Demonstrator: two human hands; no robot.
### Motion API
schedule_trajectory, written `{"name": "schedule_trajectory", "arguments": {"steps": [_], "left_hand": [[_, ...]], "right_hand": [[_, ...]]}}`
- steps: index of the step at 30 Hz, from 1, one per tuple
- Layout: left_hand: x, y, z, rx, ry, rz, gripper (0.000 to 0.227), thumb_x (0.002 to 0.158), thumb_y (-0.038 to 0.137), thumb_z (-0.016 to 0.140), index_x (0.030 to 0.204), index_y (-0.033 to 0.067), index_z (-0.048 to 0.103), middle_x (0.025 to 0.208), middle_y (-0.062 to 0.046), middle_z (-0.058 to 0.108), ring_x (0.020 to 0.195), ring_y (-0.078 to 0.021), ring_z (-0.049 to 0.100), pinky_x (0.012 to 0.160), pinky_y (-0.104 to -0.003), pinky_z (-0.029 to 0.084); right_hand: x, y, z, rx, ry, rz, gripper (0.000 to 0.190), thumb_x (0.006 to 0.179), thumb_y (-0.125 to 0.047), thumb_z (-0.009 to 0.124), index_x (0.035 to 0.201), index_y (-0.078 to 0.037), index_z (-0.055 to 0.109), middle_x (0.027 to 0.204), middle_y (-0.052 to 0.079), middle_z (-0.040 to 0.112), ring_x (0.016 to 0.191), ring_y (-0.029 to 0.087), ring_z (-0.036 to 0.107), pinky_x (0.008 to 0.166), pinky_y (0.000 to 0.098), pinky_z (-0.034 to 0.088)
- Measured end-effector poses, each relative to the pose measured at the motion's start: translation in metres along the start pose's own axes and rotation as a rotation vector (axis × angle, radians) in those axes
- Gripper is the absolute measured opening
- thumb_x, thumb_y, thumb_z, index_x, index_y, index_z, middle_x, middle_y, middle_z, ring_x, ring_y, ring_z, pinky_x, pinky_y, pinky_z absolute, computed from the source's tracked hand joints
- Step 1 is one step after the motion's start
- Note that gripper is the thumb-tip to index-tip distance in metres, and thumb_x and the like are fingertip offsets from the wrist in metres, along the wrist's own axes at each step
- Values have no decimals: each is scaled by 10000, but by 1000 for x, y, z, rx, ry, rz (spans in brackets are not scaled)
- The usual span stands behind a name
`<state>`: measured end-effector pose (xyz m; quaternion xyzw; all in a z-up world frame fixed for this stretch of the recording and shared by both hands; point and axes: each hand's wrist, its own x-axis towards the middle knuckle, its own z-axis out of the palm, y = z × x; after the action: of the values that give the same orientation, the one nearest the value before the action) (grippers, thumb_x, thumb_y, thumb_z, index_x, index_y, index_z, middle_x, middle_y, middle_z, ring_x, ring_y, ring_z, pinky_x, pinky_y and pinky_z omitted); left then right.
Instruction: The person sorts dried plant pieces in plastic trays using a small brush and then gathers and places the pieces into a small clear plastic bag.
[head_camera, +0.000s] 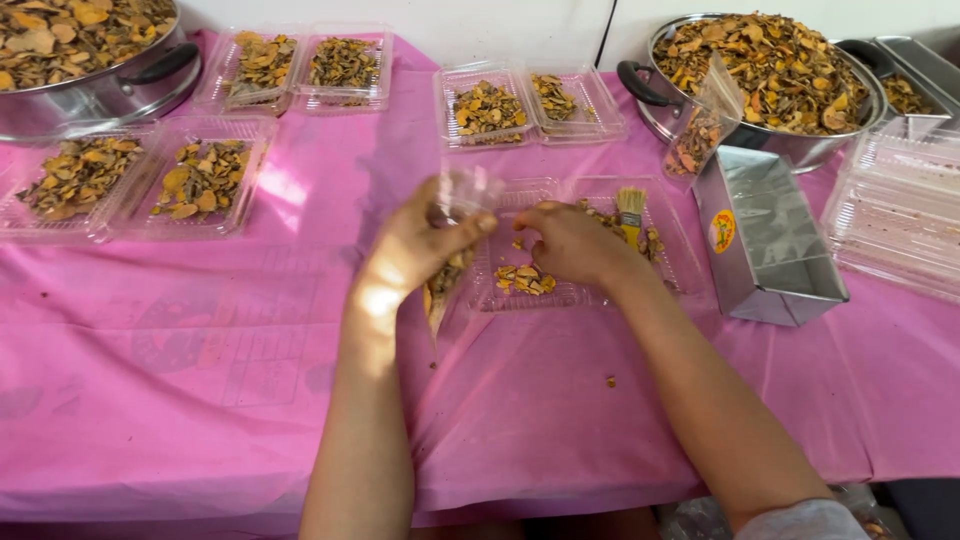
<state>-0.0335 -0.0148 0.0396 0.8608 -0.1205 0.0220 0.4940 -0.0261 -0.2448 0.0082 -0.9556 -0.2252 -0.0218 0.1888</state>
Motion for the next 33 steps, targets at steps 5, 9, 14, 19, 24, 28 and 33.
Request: {"name": "schedule_trajectory", "arguments": {"steps": [5, 9, 14, 19, 24, 28, 33], "left_hand": [[12, -18, 9, -99, -204, -70, 721, 706, 644, 783, 1316, 280, 659, 1155, -153, 746, 1193, -327, 679, 1019, -451, 524], [33, -46, 20, -82, -236, -75, 729, 736, 645, 771, 1358, 284, 650, 1189, -168, 724, 1225, -338, 649, 1046, -455, 501], [8, -8, 8, -105, -268, -100, 804, 744, 661, 734, 1386, 188, 631, 1242, -231, 702, 1286, -388, 603, 1092, -480, 473], [4, -3, 2, -110, -280, -117, 855, 734, 689, 727, 1406, 172, 617, 1246, -235, 702, 1296, -393, 594, 1103, -488, 464], [9, -12, 5, -127, -280, -110, 857, 750, 681, 724, 1405, 140, 615, 1157, -213, 731, 1239, -372, 639, 1075, -480, 476], [11, -15, 5, -118, -293, -104, 894, 728, 711, 721, 1403, 135, 616, 1137, -207, 738, 1230, -368, 646, 1068, -480, 480], [12, -18, 8, -116, -304, -97, 935, 728, 736, 701, 1415, 110, 599, 1079, -192, 748, 1209, -365, 657, 1061, -478, 485]], "right_hand": [[19, 34, 47, -315, 60, -92, 267, 752, -88, 576, 961, -102, 742, 944, 153, 695, 985, 394, 706, 887, 475, 552], [-3, -3, 20, -233, -54, -28, 281, 804, -72, 568, 1008, -82, 761, 1010, 187, 702, 1023, 435, 697, 917, 494, 550], [-29, -29, -22, -126, -92, 83, 318, 811, -60, 621, 1107, -82, 734, 1109, 167, 703, 1121, 411, 684, 984, 511, 531], [-30, -23, -5, -209, -242, 172, 449, 784, -19, 625, 1221, -74, 715, 1201, 195, 651, 1083, 428, 699, 939, 490, 580], [-21, 4, 28, -315, -219, 175, 405, 782, -34, 581, 1157, -75, 730, 1163, 180, 631, 1039, 437, 708, 865, 494, 603], [-19, -11, 29, -276, -164, 113, 375, 785, -44, 571, 1107, -87, 758, 1081, 178, 670, 1023, 422, 713, 864, 476, 598], [-18, -33, 5, -8, -52, 21, 285, 787, -49, 630, 1046, -45, 749, 998, 186, 711, 970, 411, 726, 859, 482, 588]]}}
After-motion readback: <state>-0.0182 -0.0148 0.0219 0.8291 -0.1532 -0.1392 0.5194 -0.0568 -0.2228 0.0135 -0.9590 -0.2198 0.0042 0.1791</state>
